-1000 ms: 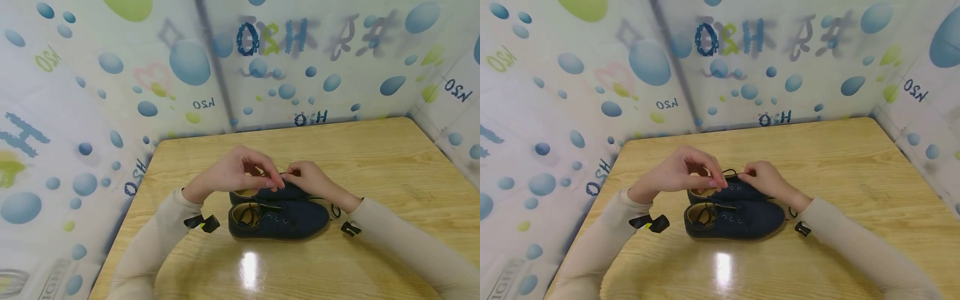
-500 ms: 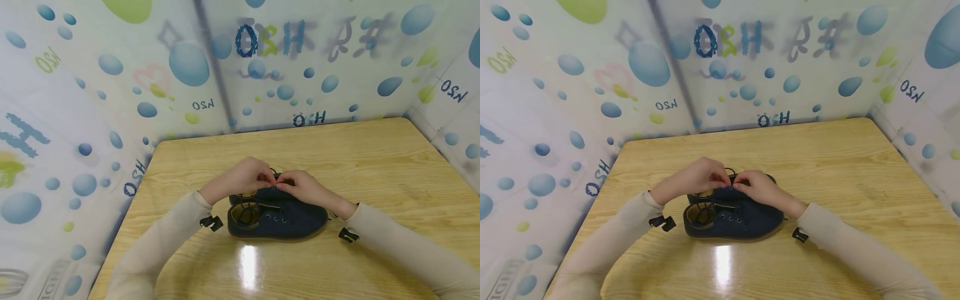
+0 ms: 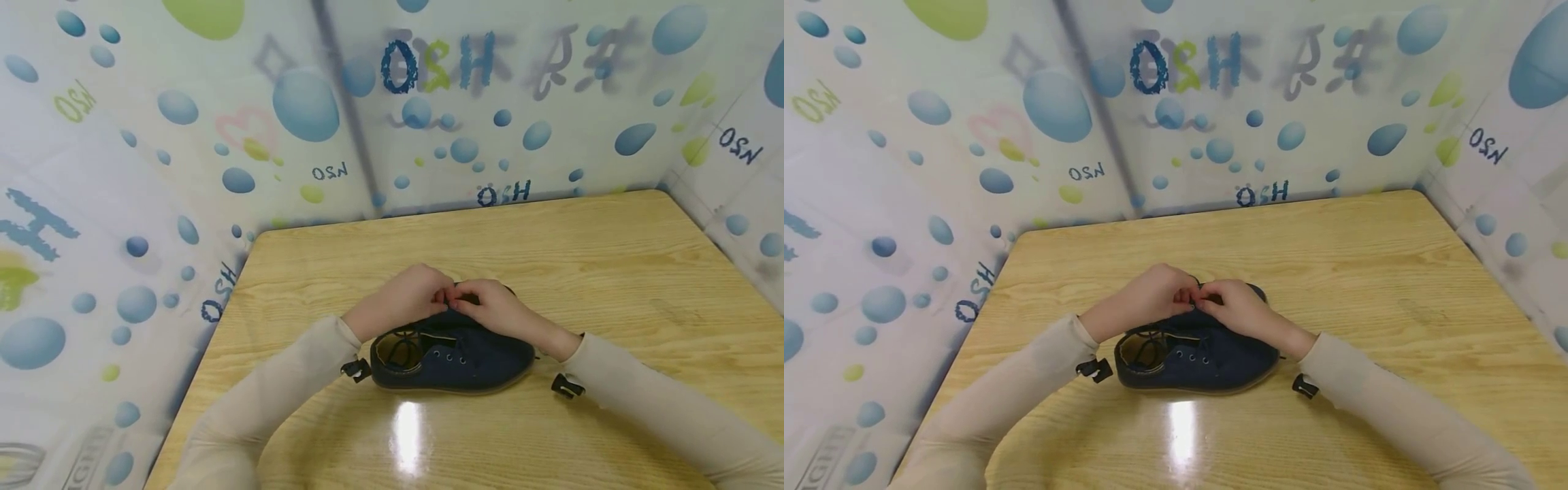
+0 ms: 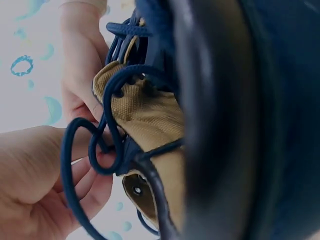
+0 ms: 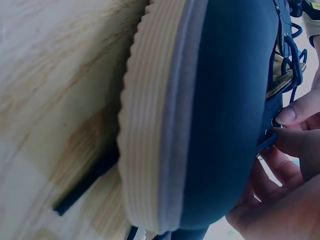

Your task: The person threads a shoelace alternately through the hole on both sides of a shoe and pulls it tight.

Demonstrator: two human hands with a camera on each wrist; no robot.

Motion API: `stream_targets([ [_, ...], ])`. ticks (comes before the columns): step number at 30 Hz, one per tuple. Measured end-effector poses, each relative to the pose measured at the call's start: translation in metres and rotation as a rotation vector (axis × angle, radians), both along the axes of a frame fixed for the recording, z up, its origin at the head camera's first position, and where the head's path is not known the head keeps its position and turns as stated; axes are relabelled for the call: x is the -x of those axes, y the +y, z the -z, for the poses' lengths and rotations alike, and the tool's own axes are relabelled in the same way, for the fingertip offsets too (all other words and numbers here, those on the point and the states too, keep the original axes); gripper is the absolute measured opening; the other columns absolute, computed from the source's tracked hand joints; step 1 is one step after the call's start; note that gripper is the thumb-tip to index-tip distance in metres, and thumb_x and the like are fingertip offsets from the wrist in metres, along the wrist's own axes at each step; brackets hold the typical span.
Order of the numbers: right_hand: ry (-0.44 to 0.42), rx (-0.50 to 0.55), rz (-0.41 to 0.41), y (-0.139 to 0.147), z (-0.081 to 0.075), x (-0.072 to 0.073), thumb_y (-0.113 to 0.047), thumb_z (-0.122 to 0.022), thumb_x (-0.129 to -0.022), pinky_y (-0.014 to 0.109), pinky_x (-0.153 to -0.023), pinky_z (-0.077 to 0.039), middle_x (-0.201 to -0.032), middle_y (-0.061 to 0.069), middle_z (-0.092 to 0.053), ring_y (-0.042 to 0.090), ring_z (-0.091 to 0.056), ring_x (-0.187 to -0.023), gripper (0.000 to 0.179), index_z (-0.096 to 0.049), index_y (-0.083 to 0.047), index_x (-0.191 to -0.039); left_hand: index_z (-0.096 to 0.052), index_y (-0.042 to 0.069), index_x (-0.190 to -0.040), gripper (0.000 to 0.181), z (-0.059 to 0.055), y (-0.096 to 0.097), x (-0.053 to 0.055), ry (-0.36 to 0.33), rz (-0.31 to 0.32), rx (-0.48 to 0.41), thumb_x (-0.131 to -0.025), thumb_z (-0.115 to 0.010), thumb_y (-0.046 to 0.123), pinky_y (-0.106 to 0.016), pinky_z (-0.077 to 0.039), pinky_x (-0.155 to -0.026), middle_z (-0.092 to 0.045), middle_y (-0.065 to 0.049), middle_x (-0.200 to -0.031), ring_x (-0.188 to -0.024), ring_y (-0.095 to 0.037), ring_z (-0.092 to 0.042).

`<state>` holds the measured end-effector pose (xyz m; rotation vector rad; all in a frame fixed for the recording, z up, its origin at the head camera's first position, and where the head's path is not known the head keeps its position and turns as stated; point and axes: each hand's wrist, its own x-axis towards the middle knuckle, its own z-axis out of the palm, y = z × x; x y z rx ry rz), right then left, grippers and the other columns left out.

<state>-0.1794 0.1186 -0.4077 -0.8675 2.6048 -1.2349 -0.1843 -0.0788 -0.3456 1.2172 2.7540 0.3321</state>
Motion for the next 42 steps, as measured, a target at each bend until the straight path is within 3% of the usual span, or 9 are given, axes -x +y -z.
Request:
stream_targets([
  [5, 0.012, 0.004, 0.005, -0.0001, 0.0004, -0.0002, -0.015, -0.063, -0.097, 0.027, -0.074, -0.048, -0.101, 0.005, -0.074, 0.011, -0.06, -0.08, 0.015, -0.073, -0.011, -0.107, -0.074, 0.015, -0.097, 0.01, -0.0015, 0.0036, -0.005, 0.023, -0.021, -0.008, -0.089, -0.073, 0.01, -0.019, -0.05, -0.068, -0.073, 0.002, -0.086, -0.073, -0.007, -0.063],
  [11, 0.021, -0.004, 0.015, 0.0004, 0.0004, 0.0, -0.014, -0.063, -0.096, 0.027, -0.069, -0.042, -0.085, 0.002, -0.07, 0.012, -0.051, -0.069, 0.009, -0.072, -0.012, -0.099, -0.073, 0.014, -0.095, 0.008, -0.0016, 0.0068, -0.0068, 0.046, 0.02, -0.032, -0.089, -0.071, 0.008, -0.019, -0.049, -0.068, -0.073, 0.001, -0.086, -0.073, -0.008, -0.062],
  [14, 0.022, -0.006, 0.017, 0.0004, 0.0007, 0.0002, -0.014, -0.063, -0.096, 0.026, -0.069, -0.042, -0.086, 0.001, -0.07, 0.011, -0.051, -0.069, 0.009, -0.072, -0.012, -0.099, -0.073, 0.013, -0.096, 0.007, -0.0017, 0.0071, -0.0068, 0.045, 0.029, -0.043, -0.09, -0.071, 0.009, -0.02, -0.05, -0.069, -0.073, 0.001, -0.087, -0.075, -0.008, -0.063],
  [22, 0.018, 0.013, -0.008, 0.0001, 0.0027, 0.0014, -0.018, -0.063, -0.097, 0.026, -0.067, -0.042, -0.081, -0.001, -0.068, 0.011, -0.051, -0.067, 0.01, -0.072, -0.015, -0.1, -0.075, 0.014, -0.096, 0.011, -0.002, 0.0024, -0.0023, -0.035, -0.034, -0.157, -0.087, -0.074, 0.008, -0.018, -0.053, -0.07, -0.076, -0.001, -0.09, -0.078, -0.01, -0.069],
  [30, 0.015, 0.014, -0.002, 0.0008, 0.0018, 0.0008, -0.016, -0.063, -0.097, 0.025, -0.068, -0.043, -0.088, 0.001, -0.071, 0.01, -0.053, -0.069, 0.012, -0.072, -0.014, -0.104, -0.074, 0.012, -0.095, 0.008, -0.0035, 0.0016, -0.0019, -0.093, -0.04, -0.197, -0.087, -0.076, 0.013, -0.016, -0.052, -0.068, -0.076, -0.001, -0.085, -0.075, -0.009, -0.069],
  [38, -0.007, 0.009, 0.012, -0.0002, 0.0023, 0.0013, -0.019, -0.063, -0.097, 0.025, -0.065, -0.04, -0.075, -0.002, -0.062, 0.011, -0.05, -0.066, 0.009, -0.071, -0.014, -0.097, -0.075, 0.012, -0.097, 0.012, -0.002, 0.0036, -0.0031, -0.084, -0.104, -0.149, -0.086, -0.076, 0.008, -0.018, -0.053, -0.066, -0.075, -0.002, -0.084, -0.073, -0.011, -0.068],
  [42, -0.006, 0.004, 0.02, -0.0002, 0.0008, 0.0004, -0.017, -0.063, -0.097, 0.025, -0.066, -0.04, -0.074, -0.002, -0.06, 0.011, -0.049, -0.066, 0.009, -0.071, -0.013, -0.096, -0.074, 0.012, -0.098, 0.012, 0.0002, 0.0052, -0.0028, -0.056, -0.09, -0.132, -0.086, -0.075, 0.008, -0.02, -0.053, -0.067, -0.074, -0.001, -0.083, -0.073, -0.01, -0.067],
])
